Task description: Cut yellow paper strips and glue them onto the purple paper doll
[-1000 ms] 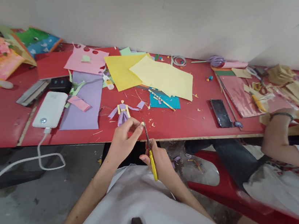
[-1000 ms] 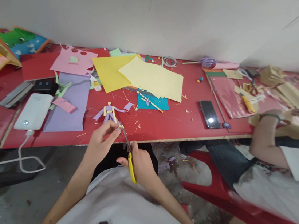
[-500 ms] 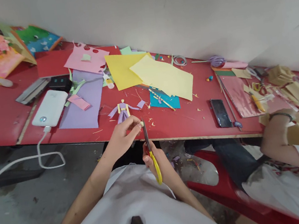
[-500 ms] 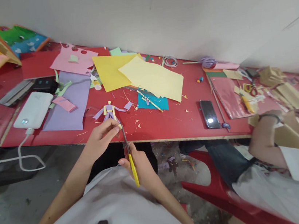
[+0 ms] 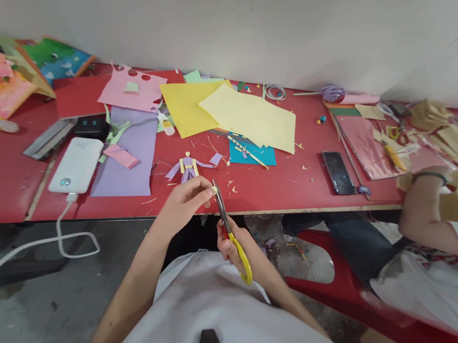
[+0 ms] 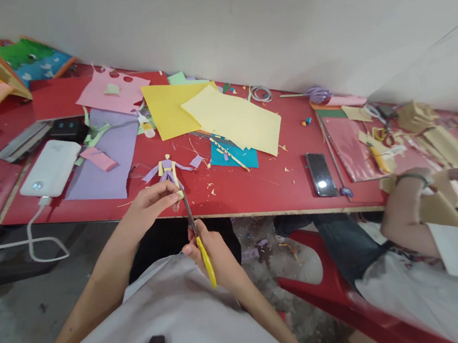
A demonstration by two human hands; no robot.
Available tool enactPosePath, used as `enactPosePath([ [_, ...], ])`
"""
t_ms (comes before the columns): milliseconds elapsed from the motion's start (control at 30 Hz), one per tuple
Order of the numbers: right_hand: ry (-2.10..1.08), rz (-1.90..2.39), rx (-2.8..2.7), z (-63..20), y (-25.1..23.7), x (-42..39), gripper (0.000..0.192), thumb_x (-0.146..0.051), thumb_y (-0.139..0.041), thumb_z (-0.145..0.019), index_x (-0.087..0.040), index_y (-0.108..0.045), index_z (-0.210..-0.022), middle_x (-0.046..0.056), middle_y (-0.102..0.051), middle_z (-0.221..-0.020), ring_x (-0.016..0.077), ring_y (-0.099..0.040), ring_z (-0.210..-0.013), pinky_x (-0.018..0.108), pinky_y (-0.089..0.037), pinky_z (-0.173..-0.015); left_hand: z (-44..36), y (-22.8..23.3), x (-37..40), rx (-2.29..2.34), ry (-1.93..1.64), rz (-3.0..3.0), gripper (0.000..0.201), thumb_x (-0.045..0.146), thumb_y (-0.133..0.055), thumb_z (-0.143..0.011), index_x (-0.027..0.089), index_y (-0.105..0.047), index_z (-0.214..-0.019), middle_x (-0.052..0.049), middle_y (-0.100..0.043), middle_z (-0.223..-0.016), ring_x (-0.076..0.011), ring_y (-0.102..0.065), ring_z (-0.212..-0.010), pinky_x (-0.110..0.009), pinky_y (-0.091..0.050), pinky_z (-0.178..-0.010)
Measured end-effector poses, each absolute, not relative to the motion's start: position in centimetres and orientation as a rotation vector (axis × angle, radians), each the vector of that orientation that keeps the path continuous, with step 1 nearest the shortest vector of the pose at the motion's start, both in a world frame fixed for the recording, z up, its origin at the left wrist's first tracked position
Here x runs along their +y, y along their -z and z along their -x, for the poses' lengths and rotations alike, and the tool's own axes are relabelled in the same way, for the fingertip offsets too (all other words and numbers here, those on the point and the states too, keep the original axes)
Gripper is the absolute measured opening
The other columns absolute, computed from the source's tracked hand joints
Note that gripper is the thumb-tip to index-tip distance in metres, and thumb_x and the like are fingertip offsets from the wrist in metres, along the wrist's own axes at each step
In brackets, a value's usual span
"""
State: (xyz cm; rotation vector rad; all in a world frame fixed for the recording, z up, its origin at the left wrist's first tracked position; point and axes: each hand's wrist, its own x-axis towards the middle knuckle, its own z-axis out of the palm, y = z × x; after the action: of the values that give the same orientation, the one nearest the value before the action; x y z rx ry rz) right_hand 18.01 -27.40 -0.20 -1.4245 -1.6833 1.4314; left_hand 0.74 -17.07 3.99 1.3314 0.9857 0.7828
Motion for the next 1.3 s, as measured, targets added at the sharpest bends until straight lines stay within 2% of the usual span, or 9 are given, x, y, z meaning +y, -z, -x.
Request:
enactPosePath([
  [267, -1.457, 1.453, -1.665, -18.1, -0.1, -27.4, 0.061, -0.080, -0.031, -0.085, -0.021, -0.044, -0.098, -0.006, -0.050, -0.059, 0.0104, -0.046, -0.049, 0.022, -0.040, -0.051, -0.7, -3.3, -16.6, 0.973, -0.769, -1.309, 0.028, 0.045, -0.064, -0.081, 0.019, -0.059, -0.072, 0.002, -0.056, -0.064, -0.0147, -0.055, -0.065, -0.028, -0.046, -0.068],
  [533, -1.481, 1.418, -1.659, -18.2, -0.1, -27.4, 0.054, -0.073, -0.036, -0.088, -0.021, -0.044, -0.099, -0.006, -0.050, -0.059, 0.0099, -0.045, -0.049, 0.021, -0.039, -0.051, -0.2, -3.0, -16.4, 0.960, -0.748, -1.307, 0.026, 0.043, -0.064, -0.082, 0.019, -0.060, -0.074, 0.002, -0.056, -0.063, -0.0146, -0.054, -0.064, -0.028, -0.044, -0.068],
  [1300, -1.521, 1.393, -1.691, -18.3, -0.4, -27.4, 0.057, -0.076, -0.035, -0.087, -0.021, -0.044, -0.099, -0.006, -0.048, -0.062, 0.0102, -0.044, -0.053, 0.022, -0.038, -0.052, 0.1, -3.1, -16.5, 0.970, -0.736, -1.273, 0.025, 0.042, -0.065, -0.082, 0.018, -0.060, -0.076, 0.002, -0.057, -0.066, -0.0142, -0.054, -0.067, -0.028, -0.042, -0.070],
])
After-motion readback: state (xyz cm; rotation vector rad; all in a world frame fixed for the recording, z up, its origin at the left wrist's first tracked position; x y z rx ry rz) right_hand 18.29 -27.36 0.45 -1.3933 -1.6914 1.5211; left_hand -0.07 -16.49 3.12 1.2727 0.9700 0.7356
